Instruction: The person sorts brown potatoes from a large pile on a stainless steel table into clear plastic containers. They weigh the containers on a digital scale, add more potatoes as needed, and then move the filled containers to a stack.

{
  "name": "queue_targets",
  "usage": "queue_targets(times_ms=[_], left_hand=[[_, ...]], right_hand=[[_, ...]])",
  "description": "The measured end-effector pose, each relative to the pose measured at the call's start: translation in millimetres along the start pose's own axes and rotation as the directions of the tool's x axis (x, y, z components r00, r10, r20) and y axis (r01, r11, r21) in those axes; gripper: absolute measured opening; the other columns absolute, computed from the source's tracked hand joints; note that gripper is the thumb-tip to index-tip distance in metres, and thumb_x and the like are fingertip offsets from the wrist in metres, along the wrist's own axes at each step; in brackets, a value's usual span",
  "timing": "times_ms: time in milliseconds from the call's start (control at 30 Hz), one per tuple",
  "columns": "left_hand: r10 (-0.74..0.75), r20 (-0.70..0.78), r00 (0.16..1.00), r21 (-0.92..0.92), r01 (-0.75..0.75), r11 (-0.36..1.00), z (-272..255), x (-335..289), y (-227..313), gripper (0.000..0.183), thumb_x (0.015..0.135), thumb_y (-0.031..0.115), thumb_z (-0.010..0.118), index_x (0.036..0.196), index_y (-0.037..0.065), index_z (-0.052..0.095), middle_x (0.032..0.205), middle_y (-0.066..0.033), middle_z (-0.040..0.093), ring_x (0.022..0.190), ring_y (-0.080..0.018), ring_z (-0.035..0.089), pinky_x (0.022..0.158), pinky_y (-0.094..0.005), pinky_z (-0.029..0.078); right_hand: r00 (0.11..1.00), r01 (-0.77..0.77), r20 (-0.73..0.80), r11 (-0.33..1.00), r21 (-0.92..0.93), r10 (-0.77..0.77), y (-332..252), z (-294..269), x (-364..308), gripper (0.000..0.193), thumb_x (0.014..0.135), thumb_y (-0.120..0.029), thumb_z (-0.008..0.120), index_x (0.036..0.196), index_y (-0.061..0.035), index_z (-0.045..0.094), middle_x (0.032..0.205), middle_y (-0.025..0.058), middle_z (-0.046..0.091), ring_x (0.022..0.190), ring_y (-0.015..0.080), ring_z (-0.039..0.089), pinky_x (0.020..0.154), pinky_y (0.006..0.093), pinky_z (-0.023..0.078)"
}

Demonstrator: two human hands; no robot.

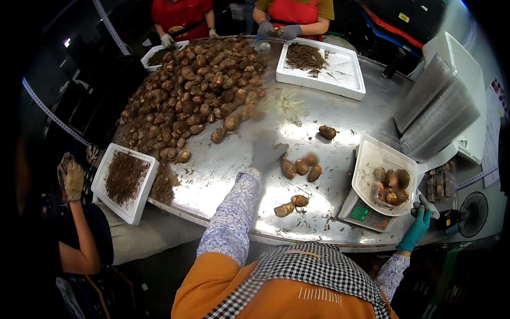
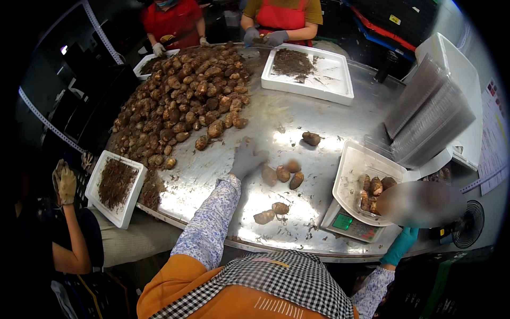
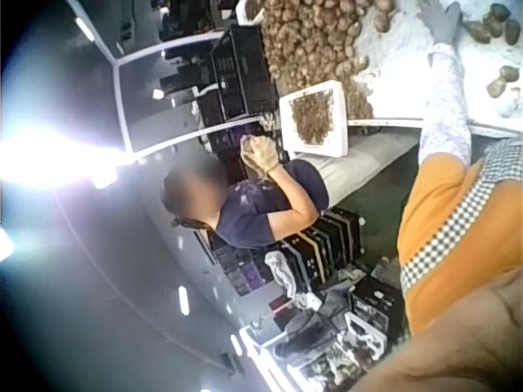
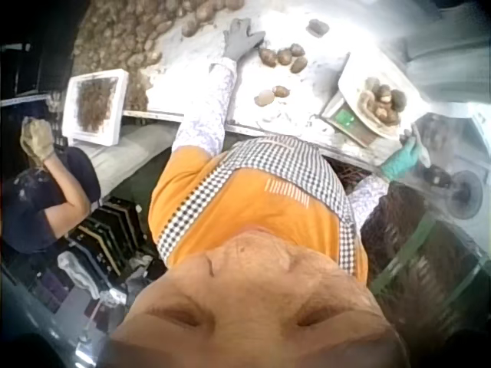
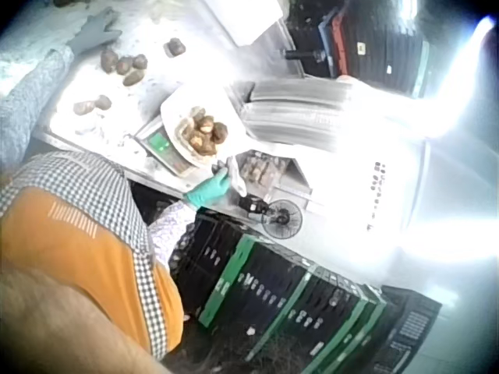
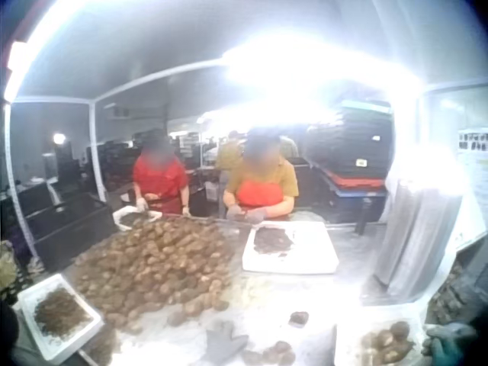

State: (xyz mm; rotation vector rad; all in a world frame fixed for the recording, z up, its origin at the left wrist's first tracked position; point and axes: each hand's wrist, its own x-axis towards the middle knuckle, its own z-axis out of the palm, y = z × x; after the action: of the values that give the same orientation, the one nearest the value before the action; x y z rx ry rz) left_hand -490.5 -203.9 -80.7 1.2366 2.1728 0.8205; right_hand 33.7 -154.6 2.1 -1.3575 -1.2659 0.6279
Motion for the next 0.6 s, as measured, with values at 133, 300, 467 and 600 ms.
queue_targets(times_ms=[133, 300, 467, 600], left_hand=[[0.219, -0.055, 0.974, -0.138, -0.224, 0.965, 8.7, 26.4, 11.2, 0.065, 0.083, 0.039, 0.065, 0.138, 0.009, 0.047, 0.132, -0.0208, 0.051, 0.126, -0.0347, 0.046, 0.109, -0.0438, 0.034], [0.313, -0.268, 0.911, 0.632, -0.079, 0.771, -43.0, 87.3, -27.0, 0.049, 0.084, 0.027, 0.061, 0.130, 0.010, 0.054, 0.123, -0.0166, 0.055, 0.115, -0.0366, 0.051, 0.094, -0.0453, 0.043], [0.255, -0.053, 0.965, 0.692, -0.149, 0.706, -38.7, 137.7, -60.1, 0.025, 0.089, 0.023, 0.056, 0.108, 0.006, 0.059, 0.105, -0.0107, 0.062, 0.091, -0.0287, 0.061, 0.075, -0.0403, 0.050], [0.021, 0.359, 0.933, -0.811, 0.301, 0.502, -43.1, 124.3, -75.4, 0.025, 0.093, 0.015, 0.053, 0.111, -0.002, 0.056, 0.108, -0.0181, 0.058, 0.096, -0.0330, 0.062, 0.079, -0.0395, 0.056]], right_hand=[[0.996, -0.062, -0.069, 0.996, -0.066, 0.057, -5.5, -24.2, -6.7, 0.030, 0.102, -0.016, 0.047, 0.126, -0.0033, 0.060, 0.103, 0.0031, 0.066, 0.082, 0.0078, 0.055, 0.073, 0.0228, 0.046], [0.989, 0.045, -0.136, 0.991, -0.127, -0.062, -76.5, 4.2, -29.4, 0.026, 0.101, -0.008, 0.045, 0.121, -0.0016, 0.062, 0.105, 0.0059, 0.064, 0.083, 0.0105, 0.055, 0.075, 0.0259, 0.047], [0.975, 0.000, 0.221, 1.000, -0.017, 0.004, -107.8, 85.4, -73.8, 0.022, 0.098, -0.007, 0.050, 0.114, -0.0026, 0.063, 0.108, 0.0084, 0.067, 0.088, 0.0146, 0.064, 0.077, 0.0279, 0.052], [0.630, -0.266, 0.762, 0.964, 0.029, 0.151, -117.6, 167.1, -109.7, 0.022, 0.096, -0.007, 0.053, 0.113, -0.0019, 0.066, 0.091, 0.0066, 0.069, 0.079, 0.0115, 0.064, 0.071, 0.0239, 0.050]])
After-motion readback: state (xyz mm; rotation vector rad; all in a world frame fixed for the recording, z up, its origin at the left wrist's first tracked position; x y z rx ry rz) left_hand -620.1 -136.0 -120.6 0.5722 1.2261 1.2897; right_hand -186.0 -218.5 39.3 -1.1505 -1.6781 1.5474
